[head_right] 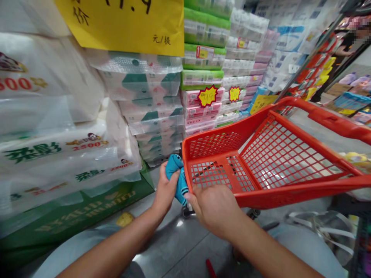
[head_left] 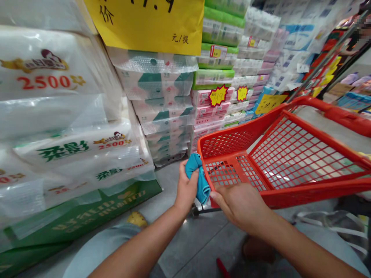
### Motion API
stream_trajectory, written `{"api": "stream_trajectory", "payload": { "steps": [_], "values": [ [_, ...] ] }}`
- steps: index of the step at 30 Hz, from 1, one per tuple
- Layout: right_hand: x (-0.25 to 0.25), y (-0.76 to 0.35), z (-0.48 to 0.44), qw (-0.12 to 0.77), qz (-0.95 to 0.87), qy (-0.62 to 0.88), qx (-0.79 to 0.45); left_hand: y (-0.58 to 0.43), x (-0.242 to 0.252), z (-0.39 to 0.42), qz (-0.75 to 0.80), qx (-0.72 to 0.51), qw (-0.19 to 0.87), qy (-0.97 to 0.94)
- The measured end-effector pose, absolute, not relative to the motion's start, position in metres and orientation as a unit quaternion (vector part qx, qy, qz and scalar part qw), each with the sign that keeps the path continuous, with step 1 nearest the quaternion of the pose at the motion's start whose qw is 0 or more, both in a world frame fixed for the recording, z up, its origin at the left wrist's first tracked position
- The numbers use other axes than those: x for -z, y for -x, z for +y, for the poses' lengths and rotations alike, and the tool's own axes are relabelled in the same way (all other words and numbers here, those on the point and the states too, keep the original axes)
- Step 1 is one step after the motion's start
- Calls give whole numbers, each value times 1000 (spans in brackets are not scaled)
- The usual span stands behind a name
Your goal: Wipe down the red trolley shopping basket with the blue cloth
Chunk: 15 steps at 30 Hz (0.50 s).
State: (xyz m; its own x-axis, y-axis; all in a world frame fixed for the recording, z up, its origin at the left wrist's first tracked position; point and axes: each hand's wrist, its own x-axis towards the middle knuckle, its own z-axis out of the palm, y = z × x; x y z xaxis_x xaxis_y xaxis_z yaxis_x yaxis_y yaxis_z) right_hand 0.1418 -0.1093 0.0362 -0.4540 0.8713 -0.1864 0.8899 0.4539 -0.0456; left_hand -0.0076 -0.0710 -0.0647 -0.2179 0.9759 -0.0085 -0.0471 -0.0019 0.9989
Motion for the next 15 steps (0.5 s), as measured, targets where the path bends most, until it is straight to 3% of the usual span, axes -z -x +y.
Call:
{"api": "stream_trajectory", "payload": {
  "steps": [7, 11, 15],
  "values": [
    [-40, -138, -137, 65, 830, -530, 159, 4, 86, -113, 551, -555, 362, -507],
    [-27, -131, -142, 67, 833, -539, 103, 8, 102, -130, 506, -540, 363, -566],
    [-16, -135, -145, 77, 844, -528, 56, 20, 88, -97, 529, -522, 410, -528]
  ]
}}
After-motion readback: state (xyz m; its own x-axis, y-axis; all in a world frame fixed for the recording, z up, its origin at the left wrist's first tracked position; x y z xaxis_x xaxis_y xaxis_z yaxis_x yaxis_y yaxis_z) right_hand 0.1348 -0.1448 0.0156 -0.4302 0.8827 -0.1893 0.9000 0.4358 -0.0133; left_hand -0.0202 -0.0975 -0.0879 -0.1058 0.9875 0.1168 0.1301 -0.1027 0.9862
